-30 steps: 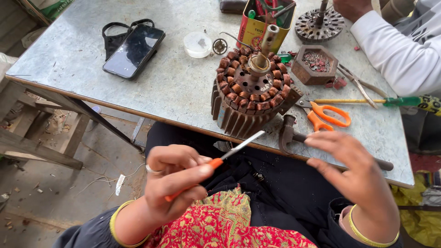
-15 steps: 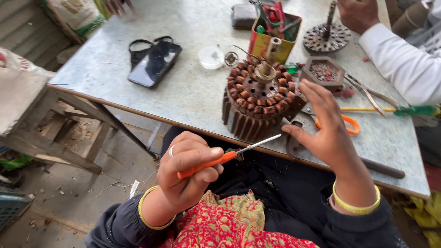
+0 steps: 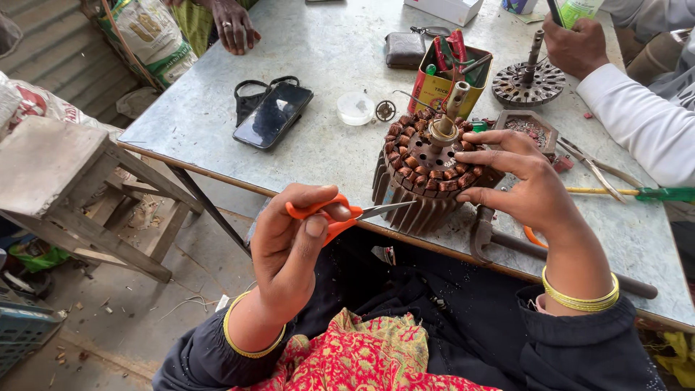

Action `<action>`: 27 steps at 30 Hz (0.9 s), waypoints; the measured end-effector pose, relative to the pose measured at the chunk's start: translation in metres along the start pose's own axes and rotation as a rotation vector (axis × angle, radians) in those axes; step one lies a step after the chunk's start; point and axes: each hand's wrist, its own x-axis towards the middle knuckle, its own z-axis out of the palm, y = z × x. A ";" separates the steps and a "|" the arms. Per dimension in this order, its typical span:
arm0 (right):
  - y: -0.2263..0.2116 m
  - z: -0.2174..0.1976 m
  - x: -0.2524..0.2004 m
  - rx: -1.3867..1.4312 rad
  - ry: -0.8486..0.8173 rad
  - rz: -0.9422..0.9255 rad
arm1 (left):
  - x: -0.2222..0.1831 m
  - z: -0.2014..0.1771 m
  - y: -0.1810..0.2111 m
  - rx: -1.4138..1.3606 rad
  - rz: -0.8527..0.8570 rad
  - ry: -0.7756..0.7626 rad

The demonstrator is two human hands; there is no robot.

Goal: The person uses pliers and a hammer to adjust and secure copper windings on a cylindrical electrical component. They repeatedly tap the windings with the hammer and use pliers to hold and position the wires, working methodically around the component.

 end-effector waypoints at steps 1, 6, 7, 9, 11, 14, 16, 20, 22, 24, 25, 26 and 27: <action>0.001 0.001 -0.002 -0.014 0.019 -0.004 | 0.000 0.000 0.000 -0.014 -0.018 -0.009; -0.001 0.007 -0.004 -0.112 0.084 -0.012 | 0.000 -0.002 0.003 0.083 0.041 -0.061; -0.004 0.009 -0.004 -0.140 0.098 -0.014 | 0.001 -0.002 0.003 0.103 0.052 -0.064; -0.017 0.016 -0.006 -0.188 0.152 -0.003 | 0.001 -0.001 0.004 0.119 0.062 -0.058; -0.032 0.028 -0.005 -0.253 0.214 0.013 | 0.000 0.000 0.005 0.111 0.058 -0.042; -0.055 0.050 -0.012 -0.341 0.312 0.057 | -0.001 0.000 0.004 0.164 0.066 -0.020; -0.064 0.063 -0.016 -0.345 0.363 0.082 | -0.003 0.000 0.003 0.135 0.066 -0.012; -0.069 0.073 -0.023 -0.394 0.368 0.015 | -0.005 -0.001 0.006 0.230 0.122 -0.022; -0.068 0.073 -0.027 -0.425 0.349 -0.020 | -0.006 -0.003 0.008 0.263 0.127 -0.023; -0.068 0.073 -0.035 -0.352 0.351 -0.005 | -0.004 -0.002 0.009 0.270 0.121 -0.021; -0.069 0.074 -0.040 -0.314 0.352 0.001 | -0.003 -0.001 0.009 0.270 0.121 -0.021; -0.068 0.077 -0.042 -0.323 0.357 -0.014 | -0.003 0.000 0.009 0.272 0.123 -0.022; -0.068 0.080 -0.045 -0.332 0.362 -0.029 | -0.002 0.001 0.009 0.275 0.125 -0.024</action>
